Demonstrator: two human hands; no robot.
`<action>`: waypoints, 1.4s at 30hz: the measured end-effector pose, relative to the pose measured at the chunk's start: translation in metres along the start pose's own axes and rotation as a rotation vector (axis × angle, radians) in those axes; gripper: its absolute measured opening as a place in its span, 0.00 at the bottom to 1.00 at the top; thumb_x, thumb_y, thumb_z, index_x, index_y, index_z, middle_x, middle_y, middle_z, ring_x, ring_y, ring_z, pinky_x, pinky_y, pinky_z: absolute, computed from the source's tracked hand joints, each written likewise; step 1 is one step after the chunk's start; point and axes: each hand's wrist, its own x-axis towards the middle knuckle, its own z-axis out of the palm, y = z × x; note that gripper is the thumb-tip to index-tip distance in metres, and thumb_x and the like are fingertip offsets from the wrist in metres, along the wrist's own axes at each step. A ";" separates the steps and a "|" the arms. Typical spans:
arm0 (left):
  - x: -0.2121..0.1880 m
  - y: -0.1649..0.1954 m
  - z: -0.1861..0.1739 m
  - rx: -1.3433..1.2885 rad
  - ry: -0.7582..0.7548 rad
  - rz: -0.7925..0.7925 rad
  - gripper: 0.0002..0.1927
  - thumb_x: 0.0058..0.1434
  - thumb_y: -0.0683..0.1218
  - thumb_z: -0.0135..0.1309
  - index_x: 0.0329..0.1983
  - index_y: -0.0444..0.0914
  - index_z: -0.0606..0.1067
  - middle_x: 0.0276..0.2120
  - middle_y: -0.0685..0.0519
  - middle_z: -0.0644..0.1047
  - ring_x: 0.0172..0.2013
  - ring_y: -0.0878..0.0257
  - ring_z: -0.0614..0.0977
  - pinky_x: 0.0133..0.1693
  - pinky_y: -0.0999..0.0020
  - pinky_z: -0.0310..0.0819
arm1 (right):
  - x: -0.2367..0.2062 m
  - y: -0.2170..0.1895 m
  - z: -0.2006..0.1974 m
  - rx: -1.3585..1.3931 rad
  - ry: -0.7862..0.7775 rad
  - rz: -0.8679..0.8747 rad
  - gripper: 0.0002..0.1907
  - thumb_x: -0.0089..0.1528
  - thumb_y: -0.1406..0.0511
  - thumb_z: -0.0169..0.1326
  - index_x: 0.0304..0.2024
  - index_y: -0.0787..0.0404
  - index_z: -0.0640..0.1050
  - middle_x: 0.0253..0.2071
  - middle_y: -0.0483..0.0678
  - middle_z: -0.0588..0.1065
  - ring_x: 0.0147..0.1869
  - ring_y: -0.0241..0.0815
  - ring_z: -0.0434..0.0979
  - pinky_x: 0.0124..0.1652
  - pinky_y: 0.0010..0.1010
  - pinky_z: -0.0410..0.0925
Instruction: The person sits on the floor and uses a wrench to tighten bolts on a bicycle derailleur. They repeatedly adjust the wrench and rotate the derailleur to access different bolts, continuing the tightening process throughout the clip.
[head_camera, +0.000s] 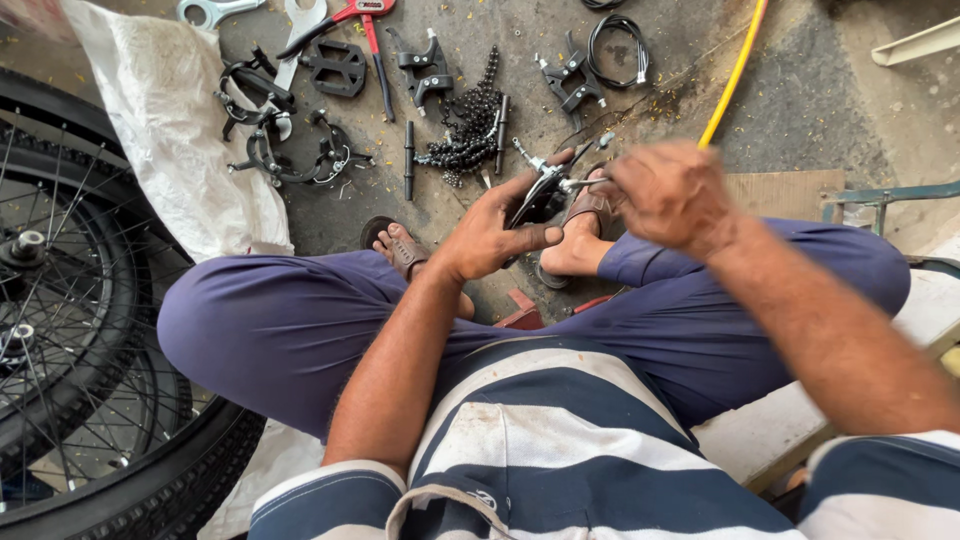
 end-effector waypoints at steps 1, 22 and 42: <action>0.000 -0.001 0.001 -0.051 0.008 0.001 0.47 0.60 0.49 0.68 0.80 0.39 0.58 0.67 0.49 0.71 0.65 0.61 0.71 0.69 0.64 0.62 | -0.006 -0.003 0.018 0.216 0.123 0.081 0.09 0.70 0.61 0.57 0.39 0.58 0.78 0.31 0.47 0.74 0.33 0.43 0.75 0.35 0.33 0.66; 0.005 -0.004 0.003 0.245 0.152 0.073 0.46 0.59 0.50 0.69 0.77 0.39 0.60 0.70 0.46 0.70 0.69 0.60 0.71 0.71 0.63 0.61 | 0.043 -0.030 -0.068 -0.348 0.054 -0.180 0.07 0.63 0.62 0.59 0.42 0.55 0.83 0.30 0.43 0.70 0.38 0.43 0.72 0.41 0.36 0.66; 0.007 -0.021 0.001 -0.068 0.068 -0.036 0.49 0.58 0.49 0.68 0.80 0.39 0.57 0.66 0.49 0.72 0.65 0.61 0.73 0.69 0.64 0.62 | -0.033 0.014 0.058 0.676 0.053 0.650 0.16 0.63 0.61 0.64 0.32 0.68 0.77 0.24 0.41 0.71 0.30 0.31 0.65 0.28 0.28 0.62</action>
